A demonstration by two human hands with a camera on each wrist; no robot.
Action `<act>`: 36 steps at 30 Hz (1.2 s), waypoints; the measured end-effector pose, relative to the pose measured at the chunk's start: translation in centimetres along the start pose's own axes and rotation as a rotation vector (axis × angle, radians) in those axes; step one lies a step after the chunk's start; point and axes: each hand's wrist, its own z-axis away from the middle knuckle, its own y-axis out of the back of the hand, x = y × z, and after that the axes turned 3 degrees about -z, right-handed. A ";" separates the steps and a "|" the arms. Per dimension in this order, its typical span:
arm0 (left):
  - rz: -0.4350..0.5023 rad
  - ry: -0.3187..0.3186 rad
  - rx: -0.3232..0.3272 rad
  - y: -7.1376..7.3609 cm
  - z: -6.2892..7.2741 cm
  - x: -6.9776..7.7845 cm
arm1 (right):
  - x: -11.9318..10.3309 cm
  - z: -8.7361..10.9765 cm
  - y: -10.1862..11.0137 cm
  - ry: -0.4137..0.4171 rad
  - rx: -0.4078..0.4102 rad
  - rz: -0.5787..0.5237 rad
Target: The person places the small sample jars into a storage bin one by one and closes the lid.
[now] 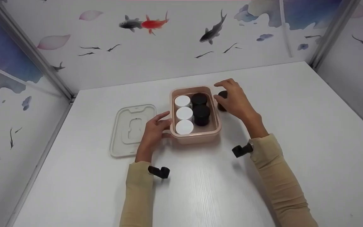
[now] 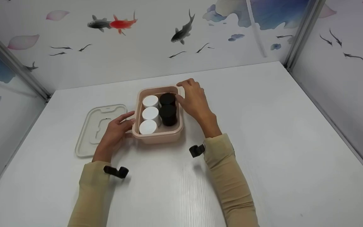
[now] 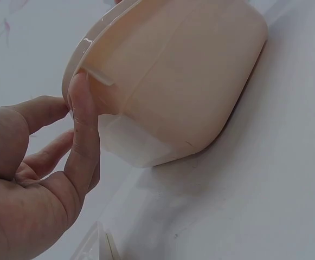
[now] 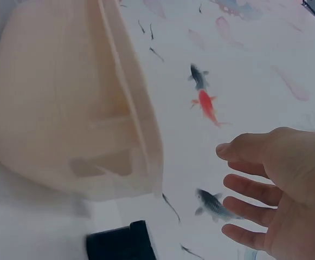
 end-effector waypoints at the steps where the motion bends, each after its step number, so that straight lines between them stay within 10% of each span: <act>1: 0.009 -0.004 -0.001 0.0 0.0 0.0 | 0.4 0.0 0.1 -0.005 0.012 -0.008; 19: -0.022 0.035 0.003 -0.1 0.1 0.4 | 5.7 -0.5 -0.6 -0.153 0.148 -0.132; 36: -0.040 0.015 0.008 -0.3 0.3 0.5 | 8.6 -0.8 -2.5 -0.399 -0.028 -0.283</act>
